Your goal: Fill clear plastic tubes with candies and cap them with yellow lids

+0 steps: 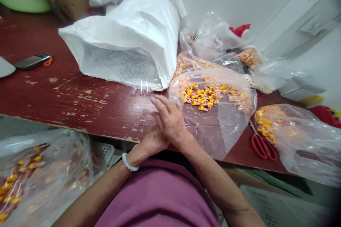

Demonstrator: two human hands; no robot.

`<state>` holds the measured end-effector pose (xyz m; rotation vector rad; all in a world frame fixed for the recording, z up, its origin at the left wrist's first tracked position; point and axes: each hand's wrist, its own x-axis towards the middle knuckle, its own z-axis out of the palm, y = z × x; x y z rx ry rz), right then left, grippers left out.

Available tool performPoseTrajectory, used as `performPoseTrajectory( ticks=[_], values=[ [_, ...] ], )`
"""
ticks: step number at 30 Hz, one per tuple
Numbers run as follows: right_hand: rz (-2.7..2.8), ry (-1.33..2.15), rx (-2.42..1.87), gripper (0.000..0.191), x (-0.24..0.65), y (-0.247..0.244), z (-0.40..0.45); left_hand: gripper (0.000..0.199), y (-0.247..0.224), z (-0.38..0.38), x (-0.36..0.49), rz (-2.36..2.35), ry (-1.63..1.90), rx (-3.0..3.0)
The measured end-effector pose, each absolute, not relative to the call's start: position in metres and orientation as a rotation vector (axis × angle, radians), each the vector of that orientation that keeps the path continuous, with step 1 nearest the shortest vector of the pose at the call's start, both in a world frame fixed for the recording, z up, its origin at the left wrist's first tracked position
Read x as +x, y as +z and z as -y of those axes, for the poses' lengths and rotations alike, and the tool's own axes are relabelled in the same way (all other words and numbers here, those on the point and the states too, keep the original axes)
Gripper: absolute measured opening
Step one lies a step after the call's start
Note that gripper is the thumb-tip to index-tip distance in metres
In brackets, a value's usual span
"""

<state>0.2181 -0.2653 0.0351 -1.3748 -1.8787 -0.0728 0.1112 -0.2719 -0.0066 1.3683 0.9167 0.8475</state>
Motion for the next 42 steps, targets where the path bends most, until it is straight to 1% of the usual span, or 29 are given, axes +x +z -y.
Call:
performPoseTrajectory(
  ticks=[2, 4, 6, 8, 10, 13, 15, 18, 24, 28, 30, 33, 35, 39, 42],
  values=[
    [1.939, -0.048, -1.335, 0.032, 0.215, 0.033, 0.264, 0.023, -0.006, 0.273, 0.114, -0.927, 0.842, 1.415],
    [1.791, -0.014, -1.301, 0.031, 0.220, 0.037, 0.265, 0.030, -0.004, 0.271, 0.113, -0.934, 0.813, 1.438],
    [1.652, 0.018, -1.262, 0.031, 0.229, 0.043, 0.270, 0.035, -0.002, 0.267, 0.108, -0.948, 0.797, 1.310],
    [1.700, 0.050, -1.257, 0.033, 0.238, 0.047, 0.280, 0.036, -0.001, 0.263, 0.102, -0.940, 0.794, 1.139],
    [1.930, 0.102, -1.265, 0.043, 0.240, 0.044, 0.291, 0.036, -0.002, 0.261, 0.097, -0.872, 0.792, 1.024],
    [2.231, 0.149, -1.315, 0.065, 0.233, 0.030, 0.305, 0.036, -0.004, 0.263, 0.096, -0.758, 0.789, 0.933],
    [2.266, 0.106, -1.379, 0.071, 0.225, 0.019, 0.307, 0.037, -0.005, 0.265, 0.098, -0.747, 0.796, 0.915],
    [2.221, 0.028, -1.416, 0.069, 0.216, 0.008, 0.303, 0.041, -0.006, 0.267, 0.100, -0.817, 0.833, 0.909],
    [2.170, 0.076, -1.295, 0.058, 0.217, 0.008, 0.298, 0.035, -0.002, 0.269, 0.099, -0.778, 0.810, 0.908],
    [2.170, 0.152, -1.276, 0.061, 0.222, 0.012, 0.298, 0.036, 0.002, 0.268, 0.098, -0.752, 0.767, 0.917],
    [2.156, 0.195, -1.279, 0.071, 0.225, 0.014, 0.298, 0.035, 0.003, 0.268, 0.097, -0.756, 0.772, 0.896],
    [2.041, 0.279, -1.290, 0.096, 0.231, 0.016, 0.299, 0.028, 0.002, 0.268, 0.094, -0.729, 0.742, 0.858],
    [1.989, 0.332, -1.313, 0.104, 0.235, 0.014, 0.300, 0.024, 0.000, 0.268, 0.092, -0.728, 0.726, 0.839],
    [2.103, 0.342, -1.285, 0.101, 0.237, 0.003, 0.301, 0.028, -0.004, 0.270, 0.091, -0.717, 0.761, 0.758],
    [2.112, 0.281, -1.232, 0.087, 0.232, -0.006, 0.300, 0.027, -0.005, 0.270, 0.091, -0.709, 0.776, 0.728]
  ],
)
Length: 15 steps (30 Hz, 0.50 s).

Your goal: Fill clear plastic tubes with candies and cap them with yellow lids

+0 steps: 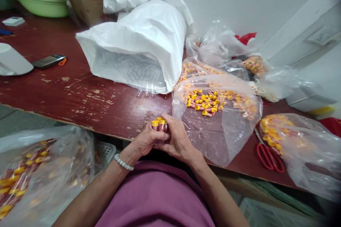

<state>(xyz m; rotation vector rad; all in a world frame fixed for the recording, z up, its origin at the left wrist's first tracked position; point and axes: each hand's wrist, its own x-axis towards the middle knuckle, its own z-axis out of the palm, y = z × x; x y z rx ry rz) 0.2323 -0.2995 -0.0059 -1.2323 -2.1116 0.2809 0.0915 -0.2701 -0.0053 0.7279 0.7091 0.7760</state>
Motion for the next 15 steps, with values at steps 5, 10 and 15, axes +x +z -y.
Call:
performPoseTrajectory(
  ticks=[5, 10, 15],
  values=[
    [2.046, 0.242, -1.194, 0.071, 0.226, -0.010, 0.298, 0.024, -0.006, 0.270, 0.090, -0.699, 0.785, 0.735],
    [2.028, 0.298, -1.231, 0.060, 0.225, 0.001, 0.298, 0.025, -0.003, 0.273, 0.089, -0.683, 0.750, 0.696],
    [2.046, 0.463, -1.188, 0.086, 0.225, 0.001, 0.297, 0.026, 0.000, 0.272, 0.085, -0.658, 0.775, 0.600]
  ],
)
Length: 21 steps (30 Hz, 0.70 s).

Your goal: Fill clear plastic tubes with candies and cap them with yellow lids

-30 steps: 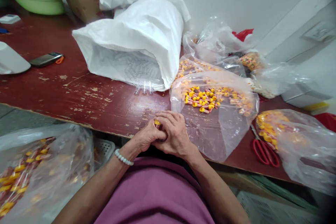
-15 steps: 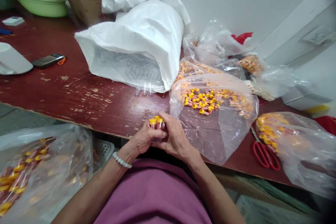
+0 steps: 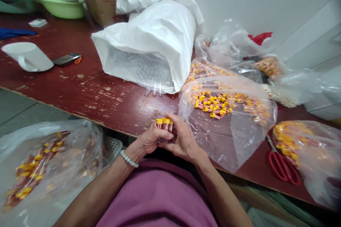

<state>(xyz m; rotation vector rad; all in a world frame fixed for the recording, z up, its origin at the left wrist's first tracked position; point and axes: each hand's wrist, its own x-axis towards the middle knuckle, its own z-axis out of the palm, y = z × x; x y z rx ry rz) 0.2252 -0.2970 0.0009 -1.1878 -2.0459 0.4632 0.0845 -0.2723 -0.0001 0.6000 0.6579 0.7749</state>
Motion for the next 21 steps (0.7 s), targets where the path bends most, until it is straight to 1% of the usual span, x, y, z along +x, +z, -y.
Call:
performPoseTrajectory(
  ticks=[2, 3, 12, 16, 18, 19, 21],
  values=[
    [2.051, 0.538, -1.185, 0.101, 0.226, -0.001, 0.296, 0.027, 0.000, 0.272, 0.080, -0.605, 0.749, 0.557],
    [2.060, 0.566, -1.191, 0.103, 0.226, -0.002, 0.296, 0.027, -0.001, 0.272, 0.078, -0.585, 0.731, 0.546],
    [2.078, 0.545, -1.196, 0.063, 0.225, -0.001, 0.292, 0.024, -0.008, 0.274, 0.072, -0.532, 0.683, 0.490],
    [2.119, 0.514, -1.230, 0.056, 0.219, -0.004, 0.292, 0.023, -0.014, 0.277, 0.072, -0.469, 0.663, 0.456],
    [2.162, 0.496, -1.206, 0.058, 0.211, -0.011, 0.289, 0.022, -0.018, 0.278, 0.063, -0.479, 0.661, 0.438],
    [2.183, 0.499, -1.170, 0.063, 0.205, -0.014, 0.289, 0.022, -0.020, 0.280, 0.055, -0.498, 0.675, 0.426],
    [2.196, 0.542, -1.087, 0.081, 0.195, -0.019, 0.289, 0.028, -0.023, 0.289, 0.032, -0.546, 0.755, 0.402]
  ],
)
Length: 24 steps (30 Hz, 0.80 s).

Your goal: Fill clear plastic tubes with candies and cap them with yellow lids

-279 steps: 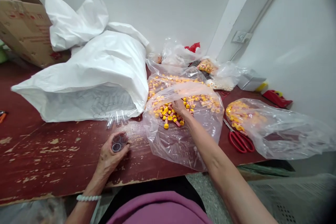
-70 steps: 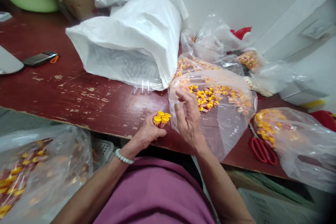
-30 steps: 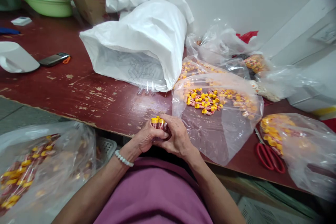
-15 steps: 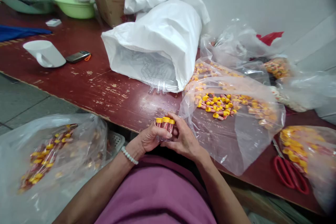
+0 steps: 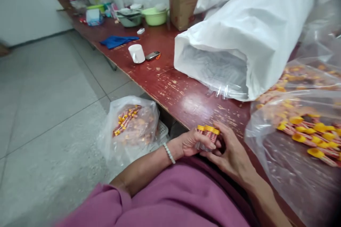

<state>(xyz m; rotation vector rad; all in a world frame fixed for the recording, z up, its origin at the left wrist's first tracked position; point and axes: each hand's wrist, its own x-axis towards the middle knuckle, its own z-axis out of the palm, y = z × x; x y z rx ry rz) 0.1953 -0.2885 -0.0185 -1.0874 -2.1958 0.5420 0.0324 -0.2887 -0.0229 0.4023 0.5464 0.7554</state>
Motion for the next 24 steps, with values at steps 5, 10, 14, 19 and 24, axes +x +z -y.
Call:
performPoseTrajectory(
  ticks=[5, 10, 14, 19, 24],
  values=[
    [2.141, 0.600, -1.107, 0.074, 0.196, -0.017, 0.287, 0.037, -0.035, 0.313, -0.072, -0.809, 1.187, 0.263],
    [2.153, 0.560, -1.105, 0.038, 0.208, -0.020, 0.285, 0.021, -0.065, 0.318, -0.193, -1.300, 1.535, -0.152],
    [2.137, 0.614, -1.069, 0.033, 0.202, -0.022, 0.287, 0.017, -0.079, 0.320, -0.245, -1.402, 1.597, -0.289],
    [2.148, 0.641, -1.097, 0.030, 0.197, -0.021, 0.283, 0.023, -0.090, 0.324, -0.263, -1.458, 1.603, -0.369],
    [2.145, 0.668, -1.094, 0.026, 0.195, -0.021, 0.279, 0.032, -0.100, 0.324, -0.253, -1.508, 1.579, -0.314]
  ],
)
